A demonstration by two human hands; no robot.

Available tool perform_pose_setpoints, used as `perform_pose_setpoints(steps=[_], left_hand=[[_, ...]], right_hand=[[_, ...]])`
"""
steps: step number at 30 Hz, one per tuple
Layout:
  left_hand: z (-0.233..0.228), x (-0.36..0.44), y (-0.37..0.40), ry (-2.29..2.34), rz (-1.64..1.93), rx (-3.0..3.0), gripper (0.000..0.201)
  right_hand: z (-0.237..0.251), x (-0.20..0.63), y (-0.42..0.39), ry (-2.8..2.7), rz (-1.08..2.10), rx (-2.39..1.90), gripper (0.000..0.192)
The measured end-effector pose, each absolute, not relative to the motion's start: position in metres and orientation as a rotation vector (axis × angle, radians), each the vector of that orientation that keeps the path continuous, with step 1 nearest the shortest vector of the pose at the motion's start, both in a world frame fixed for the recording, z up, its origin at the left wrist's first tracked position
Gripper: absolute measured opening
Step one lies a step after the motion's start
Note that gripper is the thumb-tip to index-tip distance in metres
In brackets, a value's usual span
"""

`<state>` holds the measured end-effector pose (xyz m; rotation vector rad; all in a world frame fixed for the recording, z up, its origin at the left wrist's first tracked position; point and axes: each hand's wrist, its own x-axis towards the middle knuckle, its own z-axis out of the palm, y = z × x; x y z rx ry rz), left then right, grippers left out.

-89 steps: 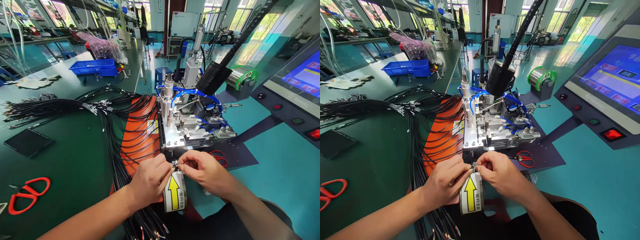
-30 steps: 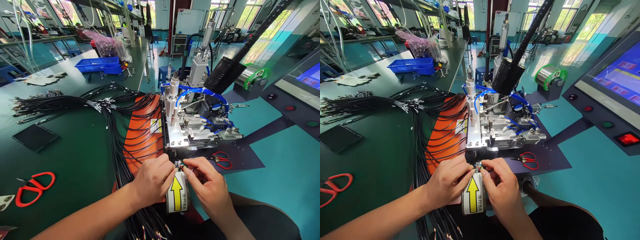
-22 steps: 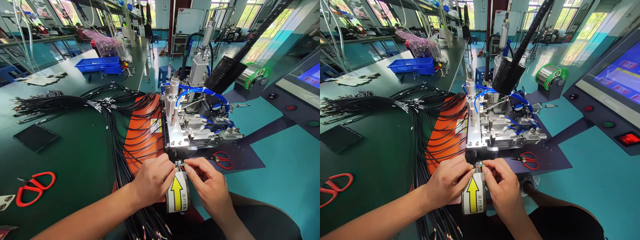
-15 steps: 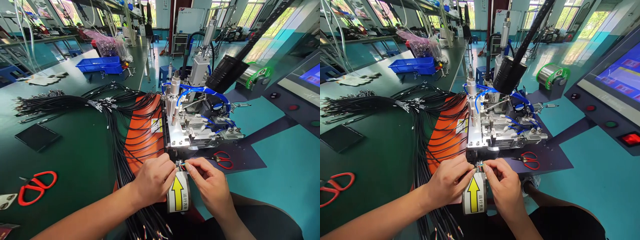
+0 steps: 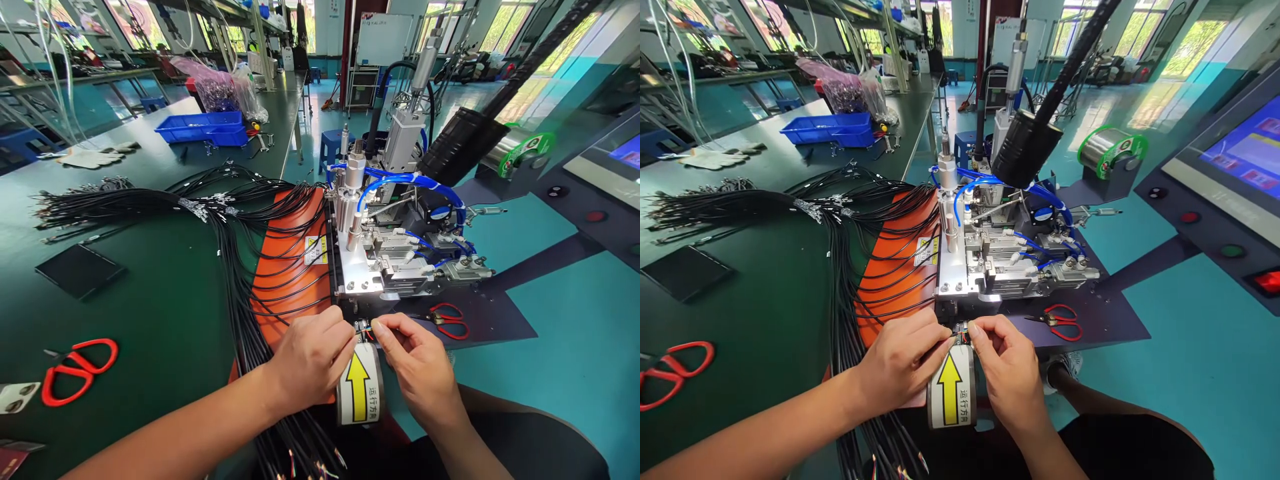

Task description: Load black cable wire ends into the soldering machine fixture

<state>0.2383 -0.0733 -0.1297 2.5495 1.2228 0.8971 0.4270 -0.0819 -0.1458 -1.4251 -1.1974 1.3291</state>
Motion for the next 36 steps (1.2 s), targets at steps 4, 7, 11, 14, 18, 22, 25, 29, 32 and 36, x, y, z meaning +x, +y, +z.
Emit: perform_pose_setpoints(steps=[4, 7, 11, 14, 18, 22, 25, 29, 32, 36], left_hand=[[-0.130, 0.237, -0.072, 1.255, 0.831, 2.450, 0.018], [-0.130, 0.234, -0.071, 1.228, 0.778, 2.385, 0.018], [-0.132, 0.231, -0.070, 1.191, 0.804, 2.347, 0.026], [-0.135, 0.230, -0.070, 1.183, 0.831, 2.327, 0.027], [-0.137, 0.230, -0.069, 1.178, 0.861, 2.311, 0.027], [-0.136, 0.231, -0.069, 1.182, 0.872, 2.316, 0.025], [-0.136, 0.231, -0.069, 1.176, 0.875, 2.324, 0.025], [-0.138, 0.231, -0.069, 1.171, 0.885, 2.333, 0.025], [-0.138, 0.232, -0.069, 1.177, 0.888, 2.340, 0.025], [-0.137, 0.232, -0.069, 1.186, 0.880, 2.346, 0.023]], right_hand=[[-0.152, 0.427, -0.078, -1.200, 1.301, -1.462, 0.038], [-0.156, 0.425, -0.076, -1.175, 1.306, -1.469, 0.040], [-0.159, 0.424, -0.074, -1.156, 1.327, -1.485, 0.042], [-0.159, 0.423, -0.073, -1.131, 1.346, -1.489, 0.044], [-0.159, 0.422, -0.072, -1.112, 1.367, -1.494, 0.044], [-0.160, 0.421, -0.073, -1.104, 1.374, -1.486, 0.042], [-0.161, 0.421, -0.074, -1.105, 1.377, -1.485, 0.042], [-0.161, 0.421, -0.075, -1.100, 1.373, -1.493, 0.042], [-0.161, 0.421, -0.074, -1.101, 1.373, -1.485, 0.044], [-0.160, 0.420, -0.074, -1.077, 1.385, -1.486, 0.043]])
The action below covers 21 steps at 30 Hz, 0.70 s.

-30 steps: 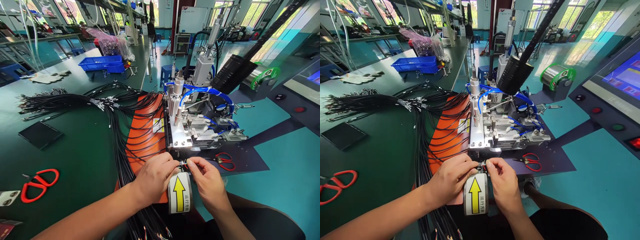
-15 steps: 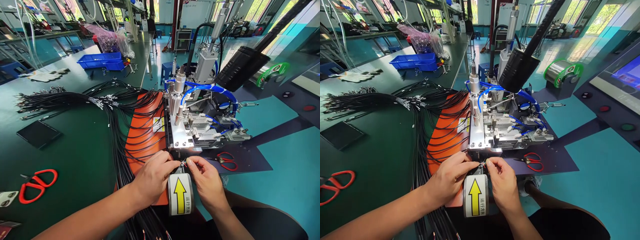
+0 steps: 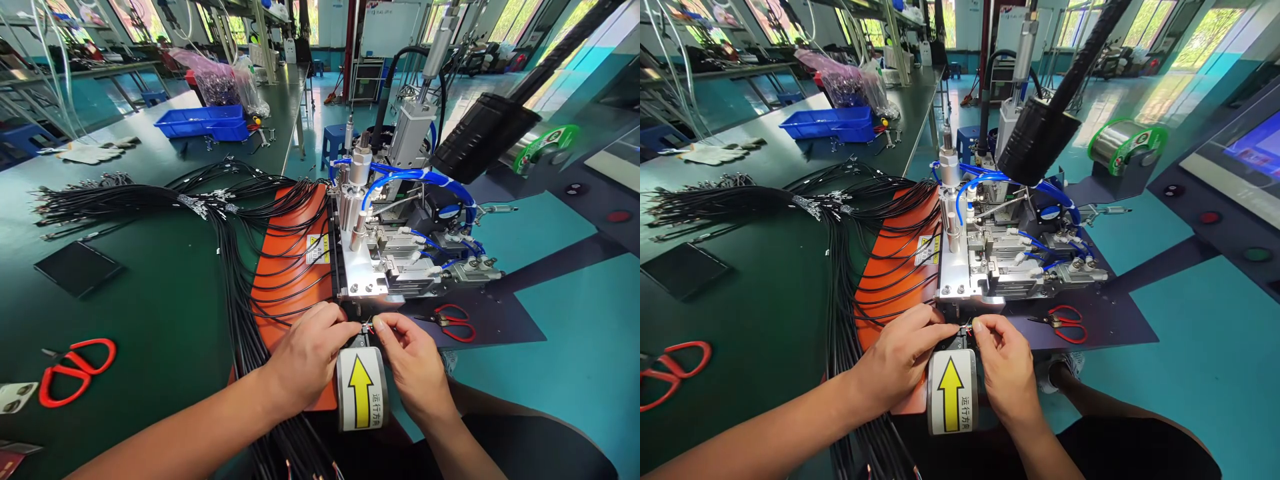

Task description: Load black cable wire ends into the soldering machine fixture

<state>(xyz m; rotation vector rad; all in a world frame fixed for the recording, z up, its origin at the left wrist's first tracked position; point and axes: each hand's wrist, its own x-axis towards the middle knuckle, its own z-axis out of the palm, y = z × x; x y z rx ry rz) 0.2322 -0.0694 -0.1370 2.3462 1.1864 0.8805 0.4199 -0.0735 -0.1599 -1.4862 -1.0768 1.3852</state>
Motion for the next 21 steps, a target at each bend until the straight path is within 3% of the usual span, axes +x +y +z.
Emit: perform_pose_setpoints(steps=[21], left_hand=[[-0.1375, 0.2320, -0.0694, 1.186, 0.871, 2.358, 0.022]], right_hand=[[-0.1599, 0.4184, -0.0737, -1.165, 1.274, -1.604, 0.041]])
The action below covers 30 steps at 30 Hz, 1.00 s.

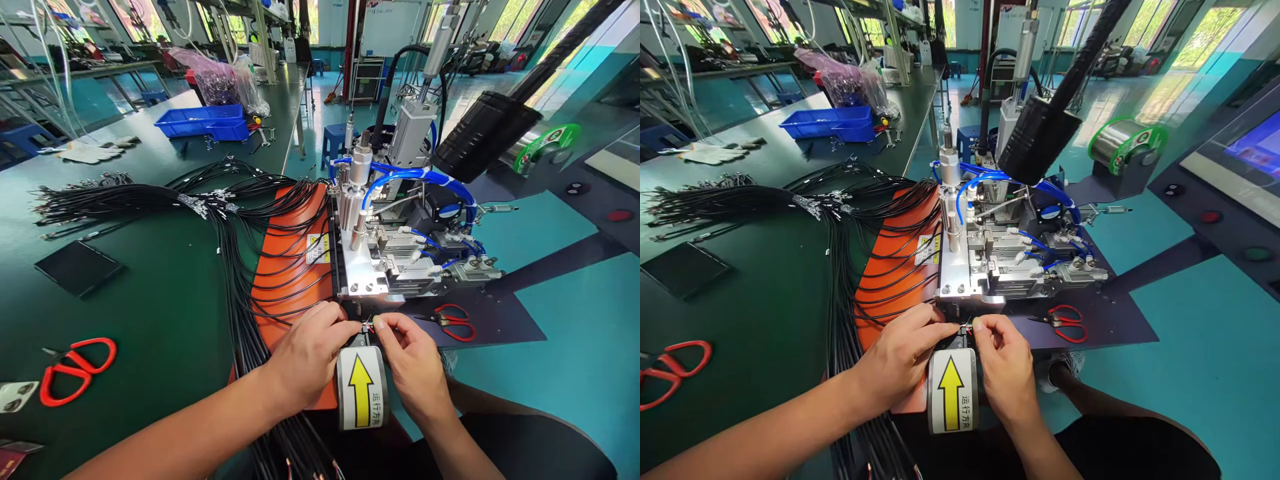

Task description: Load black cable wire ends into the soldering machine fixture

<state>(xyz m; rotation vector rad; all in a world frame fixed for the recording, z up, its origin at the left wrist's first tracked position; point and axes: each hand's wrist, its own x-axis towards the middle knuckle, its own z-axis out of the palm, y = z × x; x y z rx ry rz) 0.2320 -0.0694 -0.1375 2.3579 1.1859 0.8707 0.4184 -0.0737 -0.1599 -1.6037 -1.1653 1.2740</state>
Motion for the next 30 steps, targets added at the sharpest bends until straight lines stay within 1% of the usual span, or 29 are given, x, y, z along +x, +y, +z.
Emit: perform_pose_setpoints(steps=[8, 21, 25, 30], left_hand=[[-0.1378, 0.2326, -0.0693, 1.186, 0.887, 2.367, 0.023], [-0.1390, 0.2331, -0.0689, 1.181, 0.880, 2.367, 0.024], [-0.1379, 0.2318, -0.0693, 1.192, 0.827, 2.380, 0.025], [-0.1385, 0.2307, -0.0709, 1.211, 0.776, 2.397, 0.028]], right_hand=[[-0.1574, 0.4175, -0.0728, -1.235, 1.200, -1.641, 0.037], [-0.1570, 0.4156, -0.0716, -1.292, 1.167, -1.722, 0.039], [-0.1582, 0.4150, -0.0725, -1.314, 1.196, -1.707, 0.040], [-0.1558, 0.4114, -0.0737, -1.386, 1.110, -1.735, 0.040]])
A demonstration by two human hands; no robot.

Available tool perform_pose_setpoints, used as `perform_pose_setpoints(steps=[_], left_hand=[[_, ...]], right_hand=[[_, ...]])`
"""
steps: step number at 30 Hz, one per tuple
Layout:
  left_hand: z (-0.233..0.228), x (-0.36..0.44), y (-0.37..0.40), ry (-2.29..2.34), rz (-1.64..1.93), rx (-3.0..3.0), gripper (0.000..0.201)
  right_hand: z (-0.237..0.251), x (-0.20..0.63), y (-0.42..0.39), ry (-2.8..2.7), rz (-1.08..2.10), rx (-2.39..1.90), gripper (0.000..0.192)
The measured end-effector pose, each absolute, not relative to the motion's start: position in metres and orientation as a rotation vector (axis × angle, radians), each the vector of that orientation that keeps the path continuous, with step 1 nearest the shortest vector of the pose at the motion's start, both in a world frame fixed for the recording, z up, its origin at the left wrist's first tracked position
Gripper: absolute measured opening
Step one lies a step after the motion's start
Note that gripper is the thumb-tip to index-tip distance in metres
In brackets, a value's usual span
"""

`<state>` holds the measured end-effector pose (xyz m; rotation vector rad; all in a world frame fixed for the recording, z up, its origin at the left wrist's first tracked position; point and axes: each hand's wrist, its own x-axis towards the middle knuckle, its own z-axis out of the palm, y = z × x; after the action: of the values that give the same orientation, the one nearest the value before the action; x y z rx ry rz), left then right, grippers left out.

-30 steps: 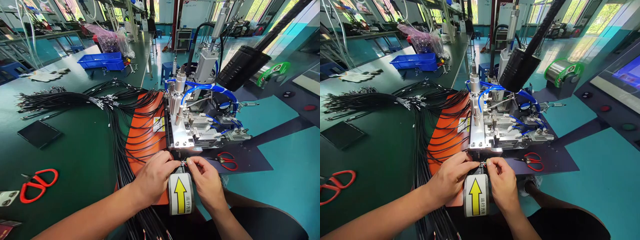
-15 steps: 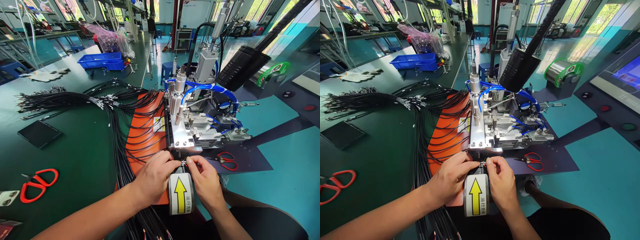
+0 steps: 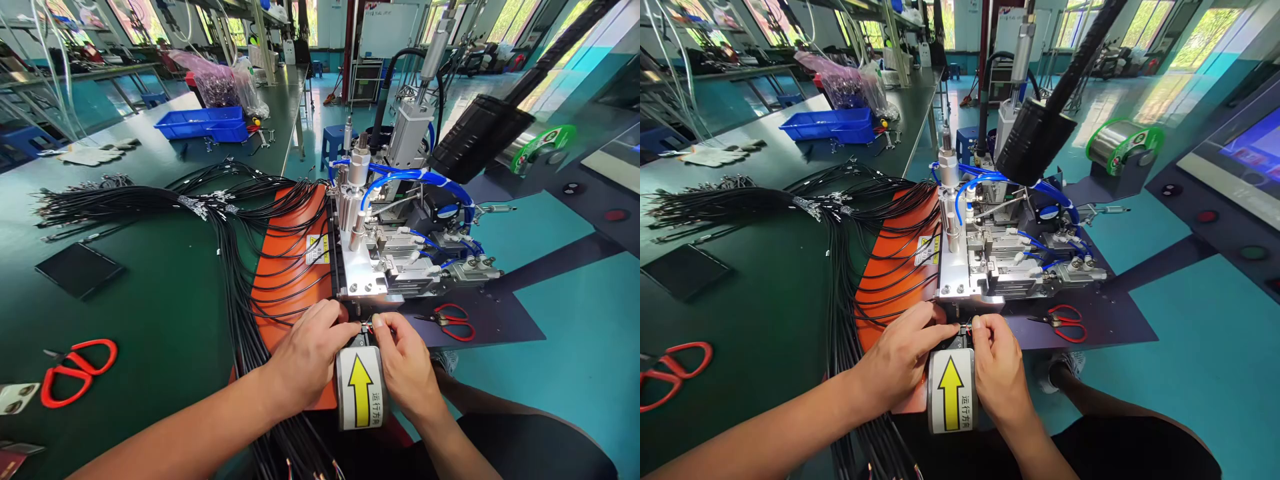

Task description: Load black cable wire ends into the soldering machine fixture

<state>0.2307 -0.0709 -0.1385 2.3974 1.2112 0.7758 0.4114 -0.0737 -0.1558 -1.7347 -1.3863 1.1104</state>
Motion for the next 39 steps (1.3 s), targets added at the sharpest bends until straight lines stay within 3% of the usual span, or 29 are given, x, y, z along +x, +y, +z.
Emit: perform_pose_setpoints(steps=[10, 21, 39], left_hand=[[-0.140, 0.232, -0.068, 1.153, 0.802, 2.404, 0.026], [-0.140, 0.232, -0.068, 1.168, 0.814, 2.417, 0.024], [-0.140, 0.233, -0.069, 1.197, 0.718, 2.431, 0.027]], right_hand=[[-0.172, 0.425, -0.073, -1.280, 1.122, -1.726, 0.045], [-0.152, 0.420, -0.071, -1.262, 1.292, -1.594, 0.038], [-0.156, 0.413, -0.069, -1.491, 1.056, -1.712, 0.040]])
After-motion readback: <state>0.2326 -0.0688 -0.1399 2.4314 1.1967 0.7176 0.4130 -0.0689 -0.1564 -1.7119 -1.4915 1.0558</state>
